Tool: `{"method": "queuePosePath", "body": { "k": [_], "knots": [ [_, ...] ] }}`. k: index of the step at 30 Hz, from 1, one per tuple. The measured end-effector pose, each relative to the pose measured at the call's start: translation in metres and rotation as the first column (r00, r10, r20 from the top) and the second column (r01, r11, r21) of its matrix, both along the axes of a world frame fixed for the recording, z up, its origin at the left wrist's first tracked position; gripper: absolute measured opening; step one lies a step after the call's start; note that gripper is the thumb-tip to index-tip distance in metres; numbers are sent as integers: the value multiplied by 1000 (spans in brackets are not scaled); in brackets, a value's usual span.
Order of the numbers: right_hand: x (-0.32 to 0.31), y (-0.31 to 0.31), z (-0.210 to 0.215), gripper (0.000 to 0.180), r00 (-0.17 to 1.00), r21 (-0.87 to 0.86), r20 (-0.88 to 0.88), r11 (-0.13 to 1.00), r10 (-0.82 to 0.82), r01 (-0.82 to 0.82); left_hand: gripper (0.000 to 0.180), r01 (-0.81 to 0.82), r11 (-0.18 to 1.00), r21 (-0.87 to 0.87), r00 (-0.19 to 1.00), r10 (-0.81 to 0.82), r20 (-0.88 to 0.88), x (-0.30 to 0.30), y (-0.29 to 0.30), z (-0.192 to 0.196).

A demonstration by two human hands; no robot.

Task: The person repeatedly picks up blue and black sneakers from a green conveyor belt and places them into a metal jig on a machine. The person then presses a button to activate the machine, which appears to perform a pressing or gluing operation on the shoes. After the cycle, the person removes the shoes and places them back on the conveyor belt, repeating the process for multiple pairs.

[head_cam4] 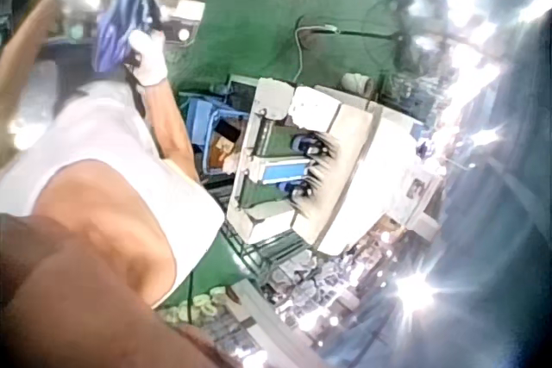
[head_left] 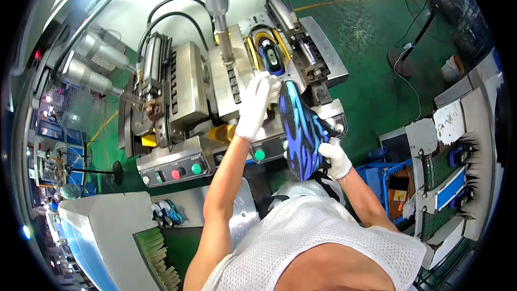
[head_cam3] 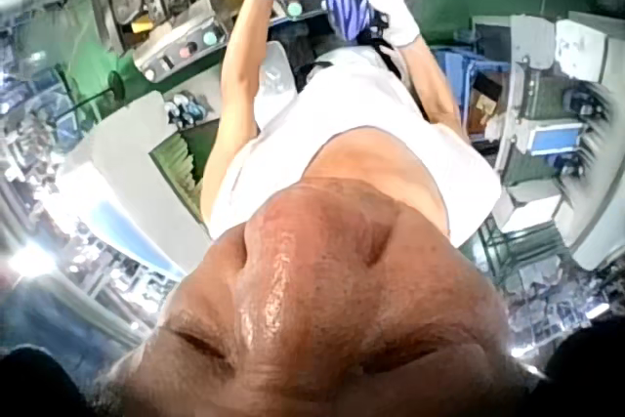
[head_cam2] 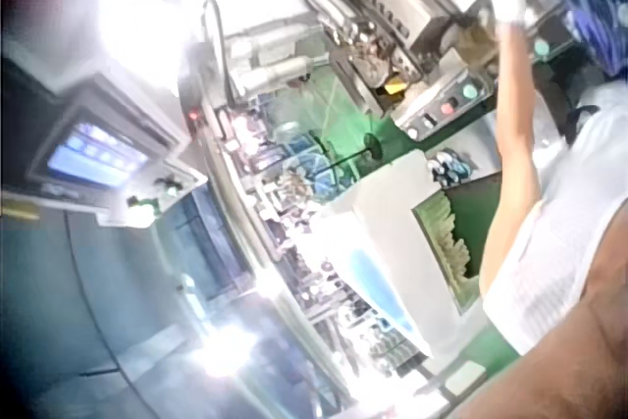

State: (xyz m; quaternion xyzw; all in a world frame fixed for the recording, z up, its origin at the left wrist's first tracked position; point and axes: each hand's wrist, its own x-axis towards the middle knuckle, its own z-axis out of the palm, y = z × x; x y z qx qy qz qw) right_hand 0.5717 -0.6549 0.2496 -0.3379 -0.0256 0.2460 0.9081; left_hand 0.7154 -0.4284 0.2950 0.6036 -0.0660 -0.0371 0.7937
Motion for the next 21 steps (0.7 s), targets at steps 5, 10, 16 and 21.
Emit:
{"method": "queuePosePath", "body": {
  "k": [5,10,16,21],
  "knots": [
    [-4,-35,38,73,957,59,-80,957,-281,285,71,-300,528,794,934,331,133,138,-33,-55],
    [-21,-56,46,75,884,-101,-98,888,-457,448,72,-294,406,865,887,452,90,229,-41,-128],
    [-18,-64,17,44,788,-367,-158,776,-595,513,65,-147,501,853,904,418,-89,244,-43,-88],
    [21,-47,33,21,844,-632,27,645,-535,429,63,-158,687,709,883,420,-209,178,12,-12]
  ]
}}
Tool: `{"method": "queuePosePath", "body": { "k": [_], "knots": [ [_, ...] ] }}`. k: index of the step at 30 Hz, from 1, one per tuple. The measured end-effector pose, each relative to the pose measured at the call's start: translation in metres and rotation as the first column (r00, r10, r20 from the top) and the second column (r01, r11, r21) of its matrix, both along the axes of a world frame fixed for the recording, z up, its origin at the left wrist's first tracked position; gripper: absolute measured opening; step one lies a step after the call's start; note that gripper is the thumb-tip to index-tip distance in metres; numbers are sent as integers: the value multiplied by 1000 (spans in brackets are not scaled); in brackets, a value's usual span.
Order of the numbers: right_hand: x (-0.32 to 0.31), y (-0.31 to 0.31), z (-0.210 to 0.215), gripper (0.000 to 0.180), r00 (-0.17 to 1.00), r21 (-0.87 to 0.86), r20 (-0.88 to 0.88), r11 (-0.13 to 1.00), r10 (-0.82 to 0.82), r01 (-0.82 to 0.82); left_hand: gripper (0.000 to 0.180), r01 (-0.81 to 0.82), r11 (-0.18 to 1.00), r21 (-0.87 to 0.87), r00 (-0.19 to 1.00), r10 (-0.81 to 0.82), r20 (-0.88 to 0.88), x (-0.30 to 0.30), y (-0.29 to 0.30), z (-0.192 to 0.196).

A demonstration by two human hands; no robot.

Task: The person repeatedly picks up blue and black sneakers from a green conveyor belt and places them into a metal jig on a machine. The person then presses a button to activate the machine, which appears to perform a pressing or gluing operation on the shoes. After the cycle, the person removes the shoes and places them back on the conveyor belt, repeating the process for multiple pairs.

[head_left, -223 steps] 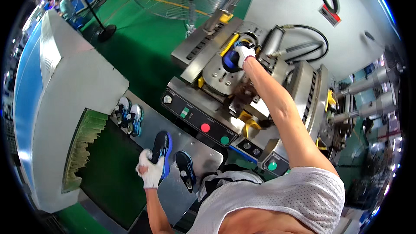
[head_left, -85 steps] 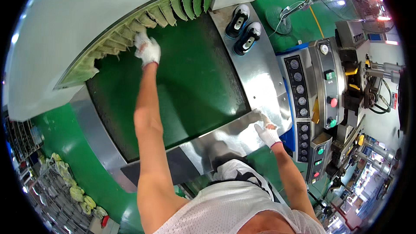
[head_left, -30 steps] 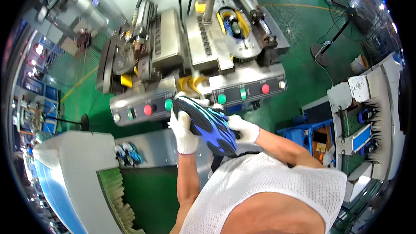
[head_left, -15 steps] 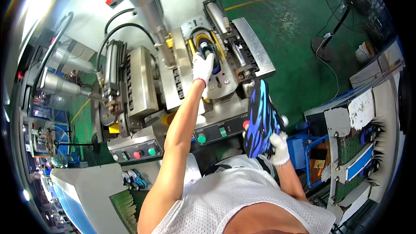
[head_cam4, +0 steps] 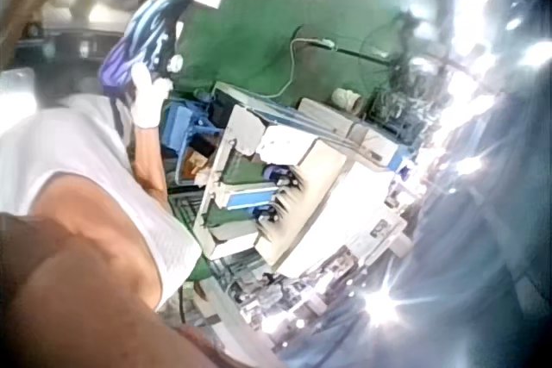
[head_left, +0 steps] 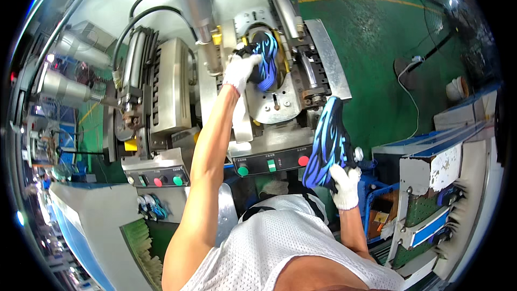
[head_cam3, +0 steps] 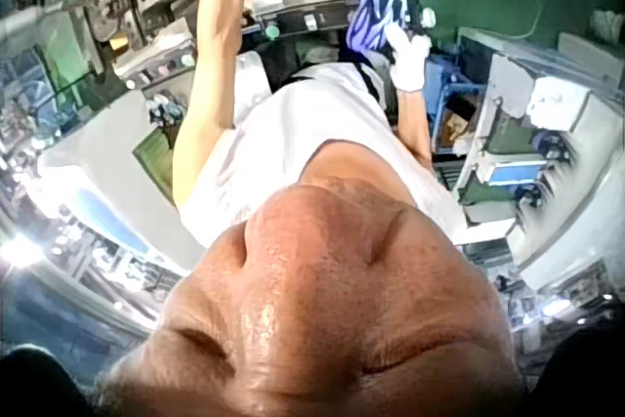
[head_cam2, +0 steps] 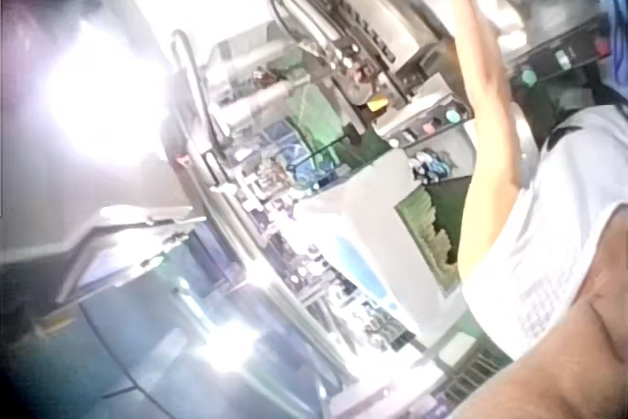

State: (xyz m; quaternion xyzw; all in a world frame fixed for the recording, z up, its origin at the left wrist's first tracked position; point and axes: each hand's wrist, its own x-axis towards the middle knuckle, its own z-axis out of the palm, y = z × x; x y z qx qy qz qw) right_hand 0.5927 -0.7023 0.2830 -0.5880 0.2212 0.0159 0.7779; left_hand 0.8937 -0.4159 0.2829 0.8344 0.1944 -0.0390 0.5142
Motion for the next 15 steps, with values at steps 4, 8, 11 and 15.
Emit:
{"method": "queuePosePath", "body": {
  "k": [4,8,11,15],
  "knots": [
    [74,26,6,43,982,-169,97,975,161,-143,76,89,983,158,976,-117,181,-119,28,44],
    [223,82,7,32,925,-16,125,933,360,-361,69,158,978,-135,985,-148,85,-248,88,39],
    [331,133,-20,36,876,-365,117,841,468,-400,74,104,984,-142,993,-109,-33,-352,118,32],
    [374,189,-69,49,897,-944,-274,79,347,-319,85,-186,961,207,829,266,-491,-486,130,9]
  ]
}}
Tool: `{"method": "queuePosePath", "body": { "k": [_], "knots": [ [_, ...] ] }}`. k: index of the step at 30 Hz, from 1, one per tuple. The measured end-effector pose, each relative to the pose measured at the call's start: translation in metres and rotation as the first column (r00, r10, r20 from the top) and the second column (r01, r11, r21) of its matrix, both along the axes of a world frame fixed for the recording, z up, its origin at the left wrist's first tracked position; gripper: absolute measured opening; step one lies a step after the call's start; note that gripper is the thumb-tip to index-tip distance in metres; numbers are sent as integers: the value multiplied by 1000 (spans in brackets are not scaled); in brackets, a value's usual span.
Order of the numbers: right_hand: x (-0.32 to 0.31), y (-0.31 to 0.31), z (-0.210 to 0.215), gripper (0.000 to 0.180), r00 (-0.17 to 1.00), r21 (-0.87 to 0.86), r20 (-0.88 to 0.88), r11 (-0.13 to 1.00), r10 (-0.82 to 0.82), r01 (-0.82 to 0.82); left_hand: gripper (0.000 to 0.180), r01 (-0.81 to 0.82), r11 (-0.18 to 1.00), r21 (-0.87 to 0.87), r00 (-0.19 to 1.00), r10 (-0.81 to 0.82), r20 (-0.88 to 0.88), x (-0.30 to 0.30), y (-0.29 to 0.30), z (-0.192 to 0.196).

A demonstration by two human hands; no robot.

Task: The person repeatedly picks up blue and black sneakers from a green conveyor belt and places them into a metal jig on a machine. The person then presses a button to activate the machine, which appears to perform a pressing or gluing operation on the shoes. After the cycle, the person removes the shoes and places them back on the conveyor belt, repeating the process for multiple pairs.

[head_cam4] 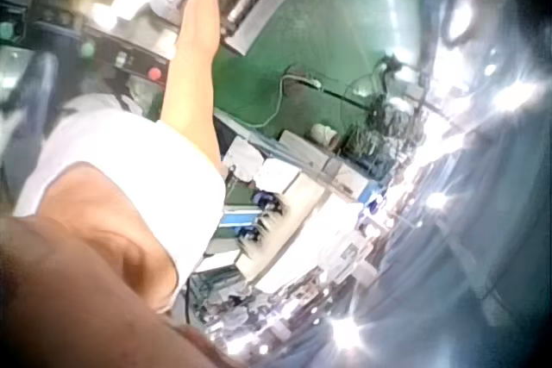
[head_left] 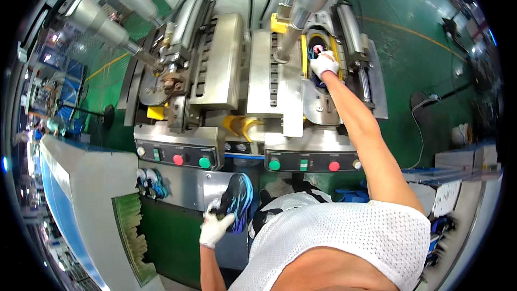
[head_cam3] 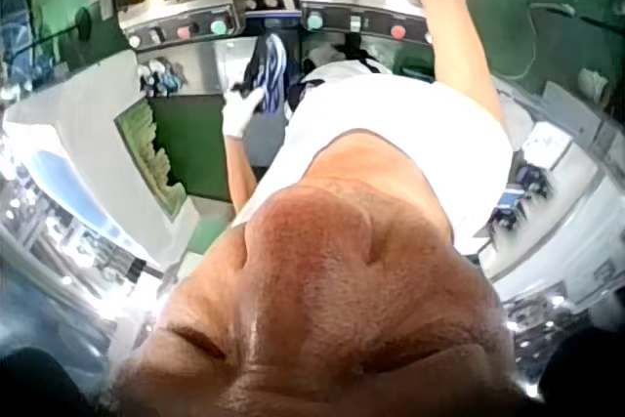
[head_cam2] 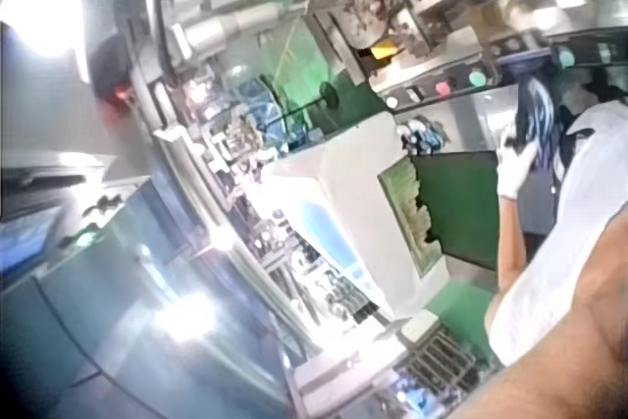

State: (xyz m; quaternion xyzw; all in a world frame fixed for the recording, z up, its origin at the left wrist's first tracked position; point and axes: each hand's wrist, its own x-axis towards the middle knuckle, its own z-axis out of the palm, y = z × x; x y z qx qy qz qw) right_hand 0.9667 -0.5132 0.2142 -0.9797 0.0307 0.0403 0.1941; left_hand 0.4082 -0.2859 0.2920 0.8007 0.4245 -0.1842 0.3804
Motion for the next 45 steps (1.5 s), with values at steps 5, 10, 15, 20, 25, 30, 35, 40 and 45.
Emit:
{"method": "queuePosePath", "body": {
  "k": [5,10,15,20,25,30,35,40,45],
  "knots": [
    [31,-6,-61,49,989,-25,146,999,31,-28,67,-456,875,163,886,430,173,-134,3,-85],
    [80,-77,-85,42,968,492,126,834,215,-249,69,-437,880,187,852,339,398,-104,40,-170],
    [-111,29,9,64,860,42,409,936,304,-350,76,-630,772,86,768,603,214,-104,15,-267],
    [-338,75,-29,69,524,113,561,567,641,-816,78,-596,795,118,799,571,187,-85,18,-260],
    [-372,102,-99,89,658,-610,-93,479,747,-630,108,-301,920,-251,923,347,165,-115,52,-243],
    [-429,110,-83,103,455,-307,27,441,890,-844,68,-239,943,-233,858,318,403,-182,130,-227],
    [-549,206,-133,96,471,31,-165,482,867,-876,41,-686,708,169,573,382,726,-253,300,-298],
    [-600,275,-195,69,669,204,54,647,742,-734,38,-391,527,755,890,7,456,-399,494,-311],
    [-609,288,-181,56,664,93,91,658,742,-747,71,-725,2,688,289,909,302,-580,584,-324]
  ]
}}
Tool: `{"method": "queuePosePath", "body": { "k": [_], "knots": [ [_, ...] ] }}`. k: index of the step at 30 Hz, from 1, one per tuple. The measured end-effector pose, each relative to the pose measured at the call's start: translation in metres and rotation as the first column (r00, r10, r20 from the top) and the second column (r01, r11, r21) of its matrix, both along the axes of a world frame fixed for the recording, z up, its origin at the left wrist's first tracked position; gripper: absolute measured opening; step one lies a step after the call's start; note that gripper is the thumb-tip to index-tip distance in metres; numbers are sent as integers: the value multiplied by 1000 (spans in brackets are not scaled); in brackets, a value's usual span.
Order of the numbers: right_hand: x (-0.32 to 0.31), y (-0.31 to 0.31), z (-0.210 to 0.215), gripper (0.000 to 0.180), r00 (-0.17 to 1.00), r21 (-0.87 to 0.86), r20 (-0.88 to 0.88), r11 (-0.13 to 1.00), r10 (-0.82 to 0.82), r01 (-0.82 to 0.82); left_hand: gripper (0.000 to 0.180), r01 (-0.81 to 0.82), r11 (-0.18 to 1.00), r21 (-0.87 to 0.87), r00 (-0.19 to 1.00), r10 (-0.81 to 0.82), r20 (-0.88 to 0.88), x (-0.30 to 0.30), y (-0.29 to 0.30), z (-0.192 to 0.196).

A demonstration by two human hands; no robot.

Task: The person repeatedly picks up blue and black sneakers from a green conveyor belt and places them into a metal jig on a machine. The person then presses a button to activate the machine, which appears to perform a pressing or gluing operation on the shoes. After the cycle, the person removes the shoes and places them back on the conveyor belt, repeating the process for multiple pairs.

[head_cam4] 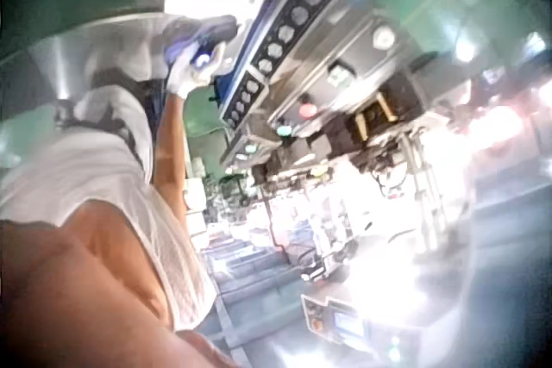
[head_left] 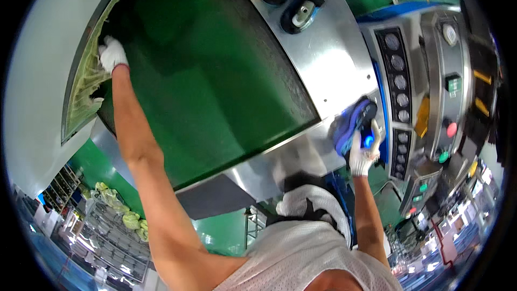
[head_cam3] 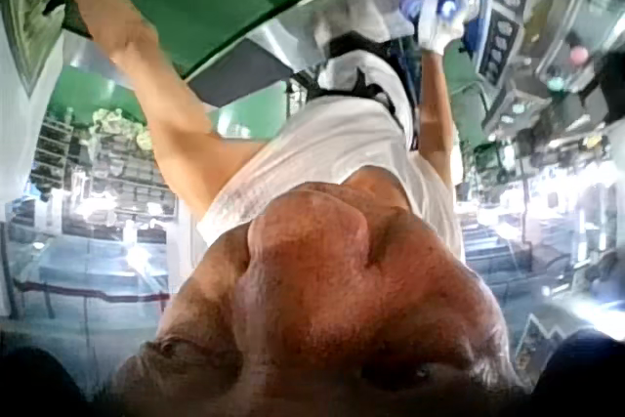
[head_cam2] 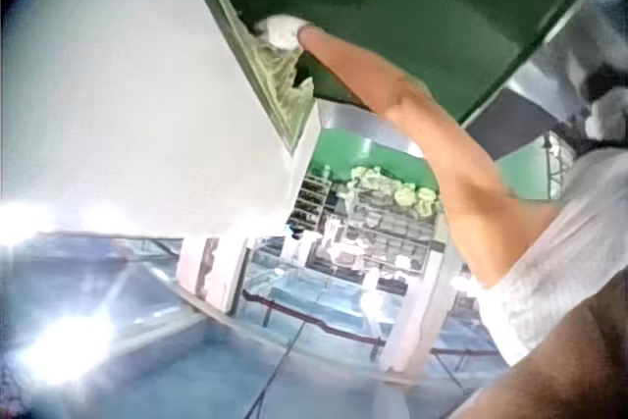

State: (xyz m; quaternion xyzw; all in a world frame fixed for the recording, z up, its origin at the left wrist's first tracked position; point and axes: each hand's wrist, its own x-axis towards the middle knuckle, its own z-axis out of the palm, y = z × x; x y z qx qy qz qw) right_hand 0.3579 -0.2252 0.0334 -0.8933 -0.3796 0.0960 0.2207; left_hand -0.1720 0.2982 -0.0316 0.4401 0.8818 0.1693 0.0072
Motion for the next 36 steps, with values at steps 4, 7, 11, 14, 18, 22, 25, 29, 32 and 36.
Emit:
{"method": "queuePosePath", "body": {
  "k": [4,7,11,14,18,22,25,29,32,36],
  "knots": [
    [6,-4,-4,56,999,-42,-43,999,-29,27,68,142,988,56,970,-128,-207,-98,-4,-104],
    [5,1,-2,55,998,-79,45,996,36,-33,55,155,709,-688,651,-597,-468,-43,7,-133],
    [11,-7,-6,58,998,-110,40,993,48,-43,54,347,839,-418,830,-483,-280,-9,85,-109],
    [9,-2,-1,57,999,-118,0,992,39,-38,54,379,863,-333,880,-448,-159,-4,120,-88],
    [6,-1,-1,57,998,-83,-3,995,57,-57,54,400,862,-310,885,-452,-114,-4,123,-93],
    [1,5,3,58,998,-150,21,987,56,-53,53,421,856,-301,882,-463,-83,-7,127,-98],
    [-1,8,4,58,996,-174,63,984,60,-49,53,438,849,-296,877,-475,-64,-9,131,-100],
    [1,7,2,59,987,-206,132,976,95,-67,52,457,840,-292,870,-491,-52,-15,138,-103],
    [-2,10,4,60,987,-225,145,974,75,-41,52,472,832,-292,862,-504,-45,-21,145,-105],
    [0,12,6,59,987,-229,145,972,75,-41,52,484,824,-293,854,-518,-45,-29,143,-104]
  ]
}}
